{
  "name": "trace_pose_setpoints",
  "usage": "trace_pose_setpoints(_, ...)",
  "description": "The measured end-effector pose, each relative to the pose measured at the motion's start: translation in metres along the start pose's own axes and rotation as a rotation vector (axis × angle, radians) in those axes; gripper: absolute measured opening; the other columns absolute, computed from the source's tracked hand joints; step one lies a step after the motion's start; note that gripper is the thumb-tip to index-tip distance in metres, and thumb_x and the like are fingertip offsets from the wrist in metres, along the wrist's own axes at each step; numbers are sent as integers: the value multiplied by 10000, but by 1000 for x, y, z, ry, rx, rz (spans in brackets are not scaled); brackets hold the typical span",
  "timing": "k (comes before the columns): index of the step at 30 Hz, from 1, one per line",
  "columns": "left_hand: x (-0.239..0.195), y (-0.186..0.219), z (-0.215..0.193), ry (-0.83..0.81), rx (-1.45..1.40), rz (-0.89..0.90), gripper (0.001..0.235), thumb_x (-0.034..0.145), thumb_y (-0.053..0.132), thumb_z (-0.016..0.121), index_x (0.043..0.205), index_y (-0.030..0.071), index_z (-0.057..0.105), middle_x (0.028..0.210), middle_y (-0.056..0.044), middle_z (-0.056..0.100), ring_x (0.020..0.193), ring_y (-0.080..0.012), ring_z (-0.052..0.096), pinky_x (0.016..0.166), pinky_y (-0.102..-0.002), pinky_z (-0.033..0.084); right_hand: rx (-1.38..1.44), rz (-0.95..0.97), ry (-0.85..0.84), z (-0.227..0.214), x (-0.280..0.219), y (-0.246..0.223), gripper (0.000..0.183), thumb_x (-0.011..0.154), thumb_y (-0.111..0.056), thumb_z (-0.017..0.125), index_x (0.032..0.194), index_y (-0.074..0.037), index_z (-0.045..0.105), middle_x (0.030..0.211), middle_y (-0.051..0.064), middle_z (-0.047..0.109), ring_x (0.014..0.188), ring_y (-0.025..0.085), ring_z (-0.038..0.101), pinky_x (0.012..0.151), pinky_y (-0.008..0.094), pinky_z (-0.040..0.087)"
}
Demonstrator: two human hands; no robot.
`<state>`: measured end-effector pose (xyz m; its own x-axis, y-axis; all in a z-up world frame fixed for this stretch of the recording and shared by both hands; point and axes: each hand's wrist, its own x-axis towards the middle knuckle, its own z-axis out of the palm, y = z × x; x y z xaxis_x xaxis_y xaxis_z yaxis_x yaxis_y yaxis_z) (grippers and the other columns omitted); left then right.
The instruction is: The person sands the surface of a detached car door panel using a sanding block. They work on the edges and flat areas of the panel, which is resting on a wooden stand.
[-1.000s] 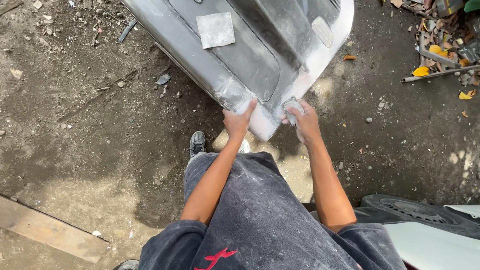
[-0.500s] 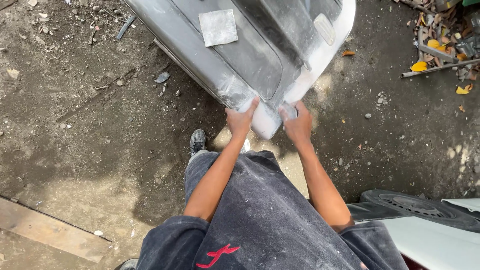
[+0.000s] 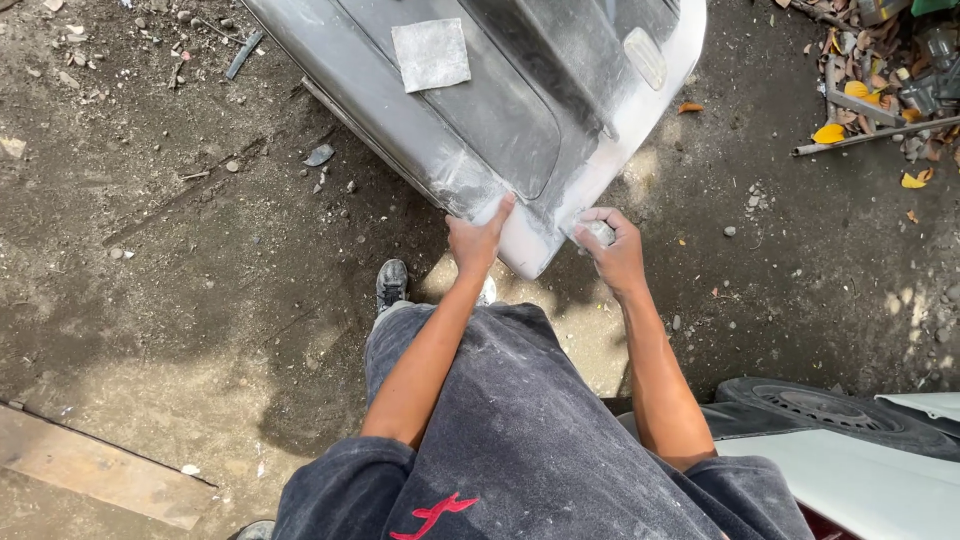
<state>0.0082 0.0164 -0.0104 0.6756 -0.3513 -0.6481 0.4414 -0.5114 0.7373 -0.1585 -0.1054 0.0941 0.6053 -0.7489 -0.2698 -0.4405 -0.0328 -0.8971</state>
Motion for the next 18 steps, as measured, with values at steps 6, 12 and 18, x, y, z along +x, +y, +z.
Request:
trace_pose_setpoints(6, -10, 11, -8, -37, -73, 24, 1426, 559, 822, 753, 1409, -237, 320, 1221, -351, 636, 1132, -408, 685, 1049, -426, 511, 216, 39, 79, -13, 8, 36, 251, 846, -2, 804, 961, -59, 589, 1082, 74, 721, 926, 139, 711, 809, 286, 608)
trace_pose_setpoints(12, 2, -2, 3, -39, -32, 6, 1477, 615, 803, 784, 1439, -265, 181, 1194, -381, 597, 1108, -421, 679, 1031, -444, 503, -219, 105, 80, 4, 0, -38, 168, 955, -163, 746, 1007, -91, 604, 891, 69, 719, 748, 151, 680, 667, 310, 562)
trace_pose_setpoints(18, 3, -2, 1, -29, -20, 37, 1304, 603, 809, 761, 1357, -189, 394, 1203, -342, 626, 1135, -407, 660, 1027, -450, 496, -503, 141, 206, 32, 16, -23, 249, 868, -225, 825, 1006, -66, 692, 888, 86, 762, 706, 141, 706, 636, 302, 552)
